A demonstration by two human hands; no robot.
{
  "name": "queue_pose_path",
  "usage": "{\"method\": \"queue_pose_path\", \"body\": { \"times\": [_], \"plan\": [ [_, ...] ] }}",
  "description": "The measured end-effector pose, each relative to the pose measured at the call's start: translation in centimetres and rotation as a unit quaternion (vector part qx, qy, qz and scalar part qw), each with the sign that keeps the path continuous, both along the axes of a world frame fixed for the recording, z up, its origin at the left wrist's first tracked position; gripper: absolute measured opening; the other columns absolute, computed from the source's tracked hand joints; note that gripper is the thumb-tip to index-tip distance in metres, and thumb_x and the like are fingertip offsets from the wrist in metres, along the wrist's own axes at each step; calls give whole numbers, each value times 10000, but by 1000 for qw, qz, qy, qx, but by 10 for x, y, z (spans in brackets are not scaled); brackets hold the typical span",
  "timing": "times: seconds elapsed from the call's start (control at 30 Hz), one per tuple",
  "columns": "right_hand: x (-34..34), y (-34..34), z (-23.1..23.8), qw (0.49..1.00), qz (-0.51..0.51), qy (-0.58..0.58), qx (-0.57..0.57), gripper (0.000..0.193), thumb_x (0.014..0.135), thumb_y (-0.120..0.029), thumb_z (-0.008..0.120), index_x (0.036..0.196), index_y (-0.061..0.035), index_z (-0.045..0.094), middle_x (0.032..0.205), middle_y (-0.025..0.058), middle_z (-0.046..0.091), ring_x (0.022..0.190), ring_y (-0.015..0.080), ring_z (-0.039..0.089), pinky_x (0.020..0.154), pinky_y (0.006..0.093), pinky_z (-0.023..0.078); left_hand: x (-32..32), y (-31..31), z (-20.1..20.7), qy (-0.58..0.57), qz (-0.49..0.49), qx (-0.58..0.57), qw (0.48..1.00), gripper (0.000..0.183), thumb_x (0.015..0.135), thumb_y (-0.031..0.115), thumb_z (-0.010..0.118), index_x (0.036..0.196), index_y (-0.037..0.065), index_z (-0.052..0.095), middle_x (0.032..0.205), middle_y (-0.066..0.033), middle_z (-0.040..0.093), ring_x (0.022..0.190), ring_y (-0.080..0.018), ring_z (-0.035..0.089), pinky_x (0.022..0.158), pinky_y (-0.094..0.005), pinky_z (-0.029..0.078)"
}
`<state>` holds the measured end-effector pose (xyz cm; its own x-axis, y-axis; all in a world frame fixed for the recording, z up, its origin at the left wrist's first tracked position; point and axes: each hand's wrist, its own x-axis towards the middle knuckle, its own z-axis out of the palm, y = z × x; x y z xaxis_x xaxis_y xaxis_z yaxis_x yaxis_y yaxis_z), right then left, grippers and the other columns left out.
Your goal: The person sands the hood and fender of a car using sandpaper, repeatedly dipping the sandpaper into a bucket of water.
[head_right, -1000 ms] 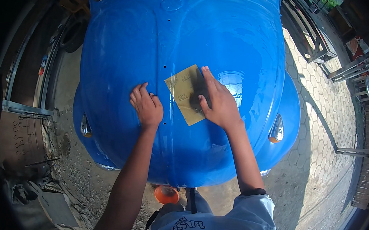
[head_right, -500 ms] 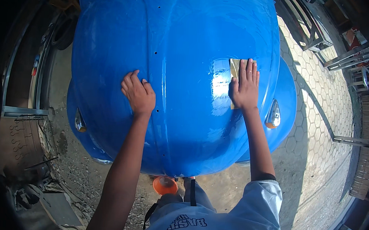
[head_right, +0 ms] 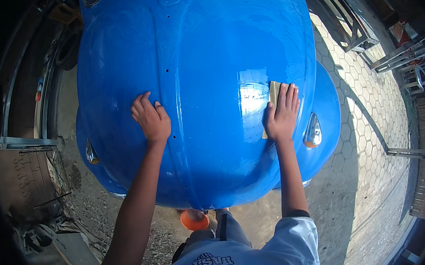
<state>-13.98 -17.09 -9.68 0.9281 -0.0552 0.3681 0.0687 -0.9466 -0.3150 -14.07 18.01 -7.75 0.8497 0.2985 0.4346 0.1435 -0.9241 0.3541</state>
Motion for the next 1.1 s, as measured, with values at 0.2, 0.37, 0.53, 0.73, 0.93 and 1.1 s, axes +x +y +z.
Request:
{"method": "queue_pose_path", "body": {
  "times": [0.2,0.37,0.53,0.73,0.93,1.1],
  "plan": [
    [133,100,36,990,95,-92,-49,631,1020,-411,406,1558,-83,379,1625,212,319,1531,372,239,1253,503,174,0,0,1,-16,-1,14,1000,385,942,136,514,1301,-2,542,1325,-195,496,1271,-375,441,1094,-522,329],
    [-12,150,22,937,342,30,-69,669,1002,-455,436,1587,-141,348,1654,171,284,1546,365,216,1261,516,162,0,2,1,-8,-9,-4,1000,388,949,169,501,1290,-12,543,1314,-195,497,1273,-363,440,1095,-518,333],
    [-20,16,14,990,124,42,-46,668,1005,-431,426,1594,-126,348,1665,191,253,1549,389,201,1248,525,148,-1,1,-2,-17,-11,8,1000,387,949,148,507,1302,-7,544,1317,-195,499,1251,-376,448,1078,-520,335],
    [130,85,40,997,24,-54,-43,658,1019,-422,413,1563,-54,364,1625,240,304,1530,402,227,1250,516,164,-1,0,-1,-17,-5,13,1000,391,946,150,512,1301,-11,544,1315,-195,500,1248,-378,448,1076,-524,337],
    [-32,138,21,935,345,58,-52,689,995,-469,441,1593,-142,339,1665,171,260,1552,369,195,1261,513,152,0,0,3,-14,-8,0,1000,383,952,173,492,1284,-10,545,1314,-206,495,1248,-369,454,1083,-526,338],
    [-20,-1,3,997,71,13,-20,681,1002,-428,435,1592,-100,338,1655,214,263,1547,393,202,1241,549,146,0,-1,2,-14,-5,1,1000,383,941,143,523,1287,-19,547,1303,-189,514,1255,-377,454,1085,-518,330]
  ]
}}
